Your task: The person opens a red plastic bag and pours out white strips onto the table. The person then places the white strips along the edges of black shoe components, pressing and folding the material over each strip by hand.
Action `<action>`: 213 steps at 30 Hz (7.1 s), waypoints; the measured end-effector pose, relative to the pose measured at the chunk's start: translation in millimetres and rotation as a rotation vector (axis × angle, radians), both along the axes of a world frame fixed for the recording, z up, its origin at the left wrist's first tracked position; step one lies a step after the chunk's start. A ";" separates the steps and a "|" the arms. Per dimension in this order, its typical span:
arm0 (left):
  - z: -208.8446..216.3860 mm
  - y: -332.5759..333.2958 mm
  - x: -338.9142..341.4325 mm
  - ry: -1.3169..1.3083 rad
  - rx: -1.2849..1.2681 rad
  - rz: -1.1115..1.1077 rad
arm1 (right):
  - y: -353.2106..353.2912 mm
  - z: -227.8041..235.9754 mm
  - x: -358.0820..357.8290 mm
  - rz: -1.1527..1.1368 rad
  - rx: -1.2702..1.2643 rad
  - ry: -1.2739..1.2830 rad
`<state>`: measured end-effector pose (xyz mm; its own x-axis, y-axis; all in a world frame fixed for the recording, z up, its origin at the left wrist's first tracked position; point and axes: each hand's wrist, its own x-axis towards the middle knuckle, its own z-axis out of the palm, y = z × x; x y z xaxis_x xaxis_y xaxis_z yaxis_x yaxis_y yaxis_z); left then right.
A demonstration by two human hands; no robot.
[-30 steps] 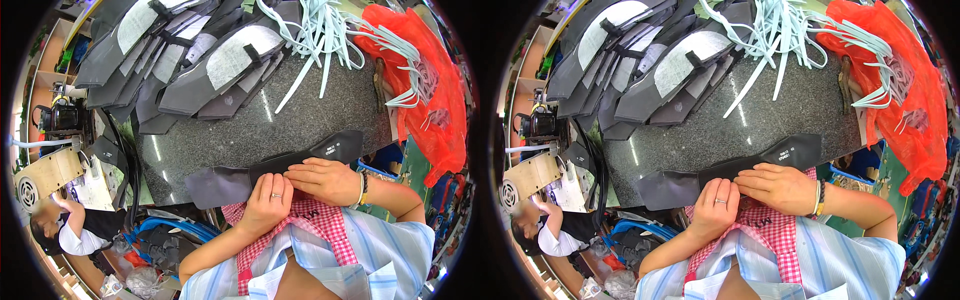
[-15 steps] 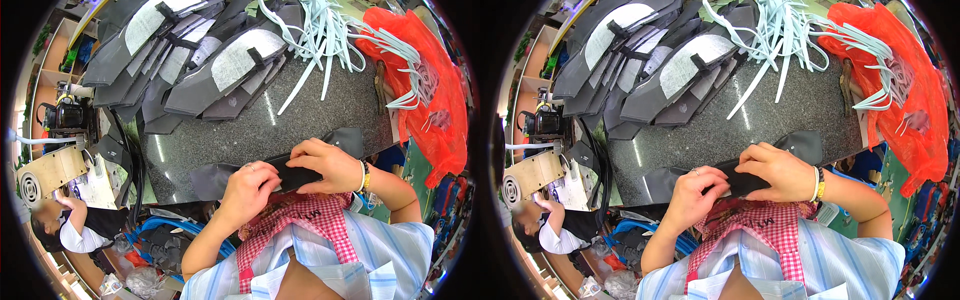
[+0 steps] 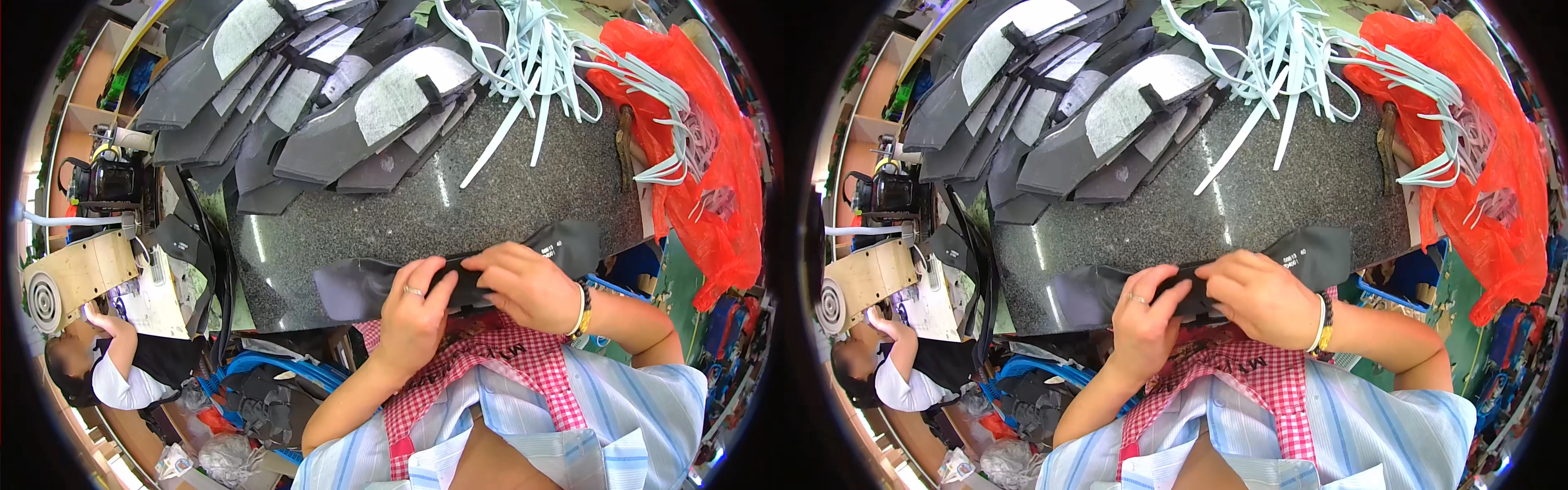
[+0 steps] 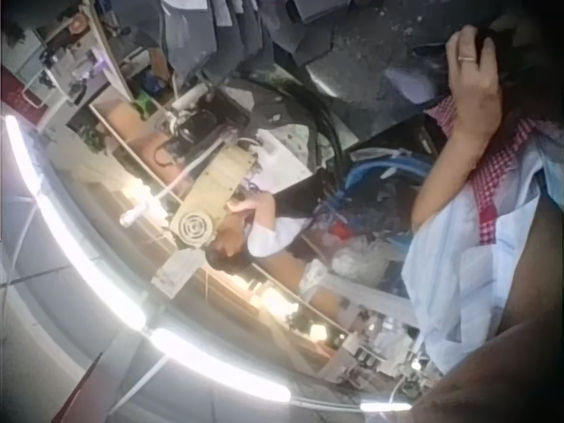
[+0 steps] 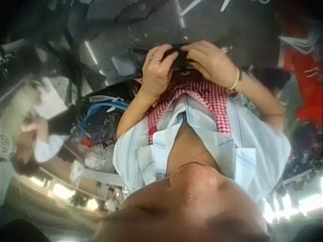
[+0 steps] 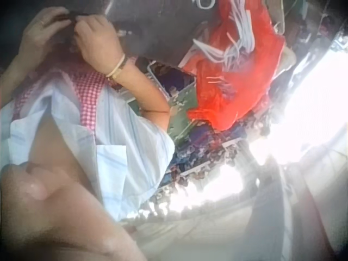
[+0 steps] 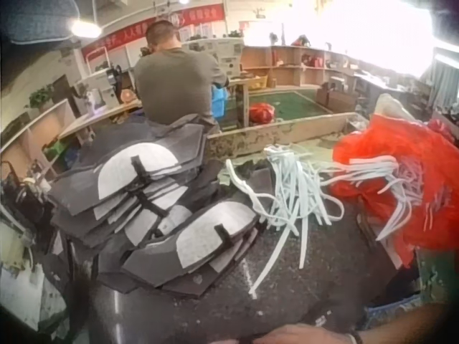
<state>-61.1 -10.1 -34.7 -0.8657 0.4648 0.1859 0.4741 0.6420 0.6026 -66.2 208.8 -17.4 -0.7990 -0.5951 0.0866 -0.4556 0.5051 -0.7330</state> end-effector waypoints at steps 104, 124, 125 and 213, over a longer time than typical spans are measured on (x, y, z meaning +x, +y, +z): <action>-5.6 27.5 14.8 0.373 -0.428 -0.199 | 42.9 10.1 11.0 -0.744 -0.096 -0.034; 20.6 95.0 -71.2 0.159 -0.354 -0.082 | 85.5 -12.8 7.6 -0.424 -0.089 0.091; 16.5 94.4 -75.9 0.056 -0.428 -0.073 | 87.8 -16.2 20.0 -0.356 -0.027 0.201; -16.3 -62.9 -20.7 0.499 -0.358 -0.081 | -54.0 5.4 -2.0 -0.280 -0.087 -0.099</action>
